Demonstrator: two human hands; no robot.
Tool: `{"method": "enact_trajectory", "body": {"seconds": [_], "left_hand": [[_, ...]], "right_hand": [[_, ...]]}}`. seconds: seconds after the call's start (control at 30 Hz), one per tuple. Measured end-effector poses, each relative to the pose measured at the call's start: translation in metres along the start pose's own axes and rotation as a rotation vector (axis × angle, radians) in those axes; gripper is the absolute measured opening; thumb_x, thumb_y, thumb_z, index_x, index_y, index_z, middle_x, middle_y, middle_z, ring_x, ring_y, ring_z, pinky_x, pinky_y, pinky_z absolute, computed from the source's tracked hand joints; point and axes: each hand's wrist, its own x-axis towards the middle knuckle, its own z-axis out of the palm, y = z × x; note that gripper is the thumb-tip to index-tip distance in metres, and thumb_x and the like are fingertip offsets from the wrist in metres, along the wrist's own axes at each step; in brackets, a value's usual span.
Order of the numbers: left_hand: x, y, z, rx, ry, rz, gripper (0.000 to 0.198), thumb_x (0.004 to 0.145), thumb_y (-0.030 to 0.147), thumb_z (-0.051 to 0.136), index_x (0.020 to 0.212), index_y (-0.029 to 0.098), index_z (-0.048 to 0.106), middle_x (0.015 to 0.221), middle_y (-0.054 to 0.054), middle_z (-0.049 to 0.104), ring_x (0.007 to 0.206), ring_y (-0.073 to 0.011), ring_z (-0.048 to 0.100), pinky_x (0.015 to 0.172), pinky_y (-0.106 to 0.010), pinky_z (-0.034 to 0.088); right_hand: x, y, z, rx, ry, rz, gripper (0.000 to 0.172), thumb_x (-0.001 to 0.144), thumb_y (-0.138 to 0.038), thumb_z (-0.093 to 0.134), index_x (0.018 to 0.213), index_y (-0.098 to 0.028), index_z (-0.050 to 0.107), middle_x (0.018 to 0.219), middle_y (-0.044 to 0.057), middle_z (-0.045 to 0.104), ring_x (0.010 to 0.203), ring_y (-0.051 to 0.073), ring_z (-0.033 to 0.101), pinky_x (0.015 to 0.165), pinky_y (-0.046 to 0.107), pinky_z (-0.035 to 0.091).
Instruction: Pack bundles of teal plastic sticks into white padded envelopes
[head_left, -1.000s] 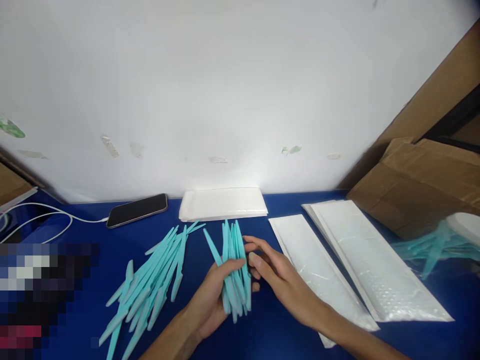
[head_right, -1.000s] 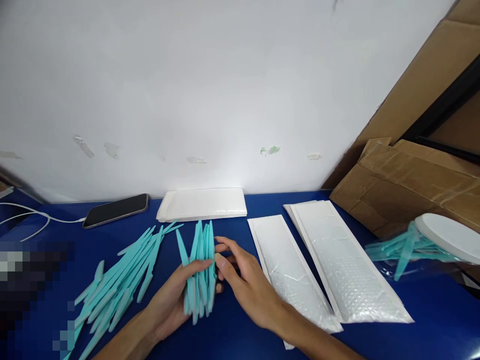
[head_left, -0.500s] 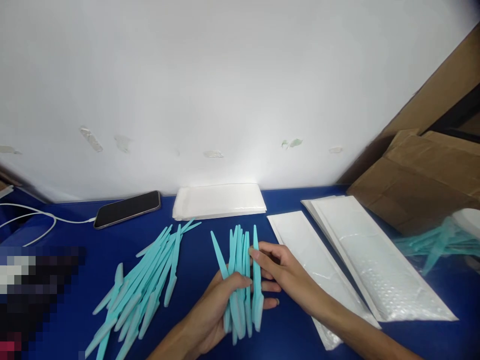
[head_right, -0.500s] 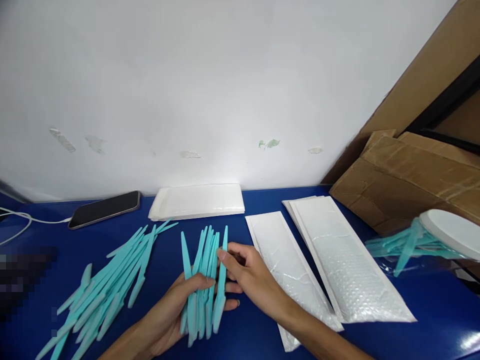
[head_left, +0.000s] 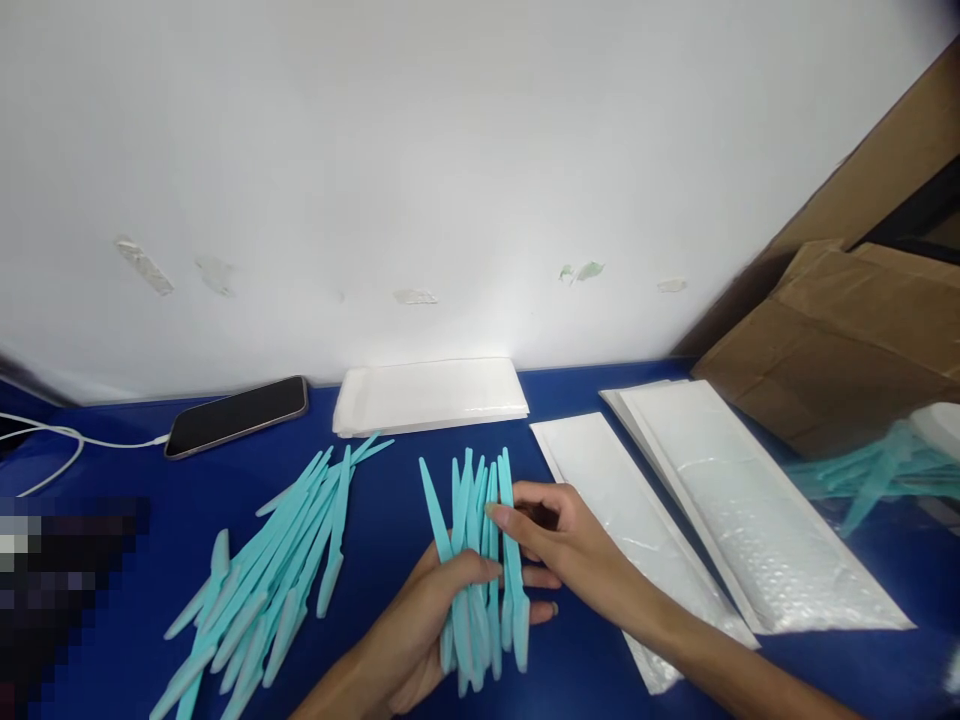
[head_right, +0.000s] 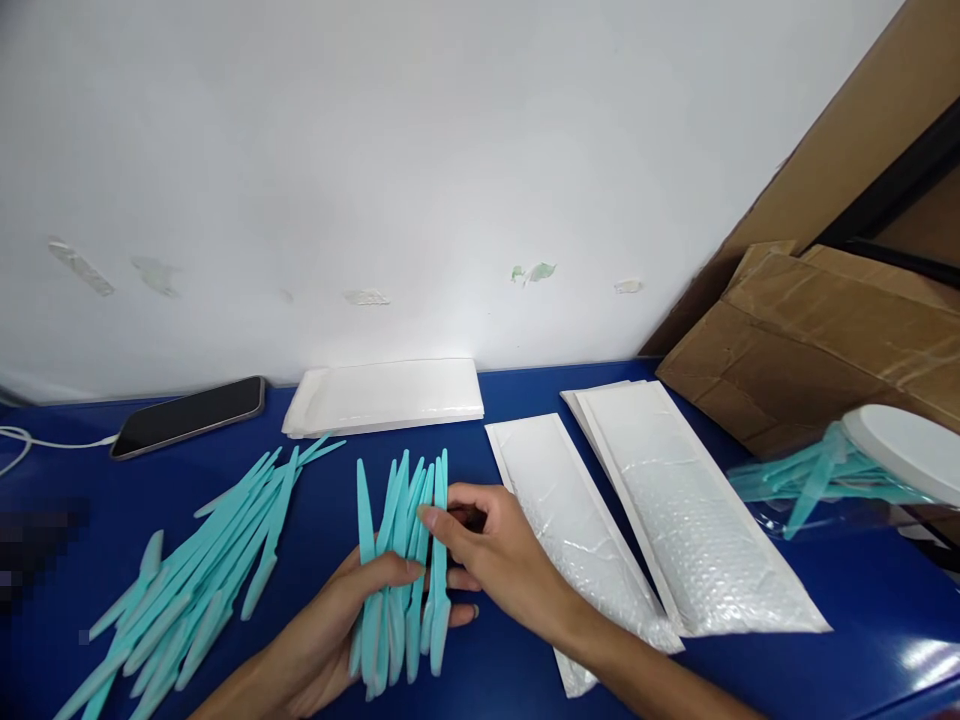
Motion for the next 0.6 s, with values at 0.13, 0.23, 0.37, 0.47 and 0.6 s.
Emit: {"method": "enact_trajectory", "body": {"seconds": [0.13,0.23,0.37,0.47,0.6], "left_hand": [[0.0008,0.0019,0.0014,-0.040,0.054,0.043,0.068,0.086,0.011,0.060,0.151,0.016,0.038,0.110,-0.015,0.076,0.101,-0.0327,0.074,0.089,-0.044,0.059],[0.0022,0.0019,-0.0001,-0.023,0.080,0.040,0.069,0.087,0.015,0.063,0.151,0.016,0.038,0.106,-0.015,0.076,0.099,-0.0329,0.074,0.091,-0.046,0.058],[0.0020,0.0007,0.0008,0.031,0.145,0.035,0.075,0.088,0.018,0.066,0.154,0.015,0.031,0.102,-0.016,0.077,0.094,-0.0346,0.075,0.085,-0.047,0.060],[0.0017,-0.0009,0.0025,0.019,0.165,0.063,0.079,0.088,0.017,0.068,0.155,0.016,0.026,0.104,-0.017,0.076,0.094,-0.0337,0.075,0.086,-0.046,0.060],[0.0028,-0.0006,-0.0002,-0.012,0.138,0.051,0.078,0.087,0.015,0.066,0.155,0.016,0.028,0.104,-0.015,0.076,0.094,-0.0320,0.075,0.088,-0.044,0.060]], "right_hand": [[0.0003,0.0006,0.0004,0.026,0.049,0.026,0.035,0.090,-0.051,0.067,0.087,-0.016,0.069,0.080,0.001,0.065,0.074,0.015,0.063,0.063,0.025,0.057],[0.0010,0.0023,-0.0003,0.016,0.076,0.030,0.037,0.088,-0.053,0.068,0.086,-0.015,0.069,0.081,0.002,0.068,0.073,0.017,0.065,0.063,0.028,0.060],[0.0016,0.0050,-0.0014,-0.016,0.099,0.045,0.039,0.088,-0.053,0.068,0.078,-0.015,0.065,0.074,0.000,0.065,0.062,0.012,0.059,0.054,0.023,0.056],[0.0019,0.0067,-0.0018,-0.061,0.112,0.042,0.034,0.086,-0.050,0.070,0.083,-0.016,0.068,0.074,-0.001,0.064,0.064,0.012,0.058,0.056,0.022,0.056],[0.0032,0.0088,-0.0025,-0.136,0.127,-0.003,0.031,0.091,-0.047,0.066,0.082,-0.017,0.065,0.072,-0.002,0.062,0.064,0.012,0.057,0.054,0.020,0.052]]}}
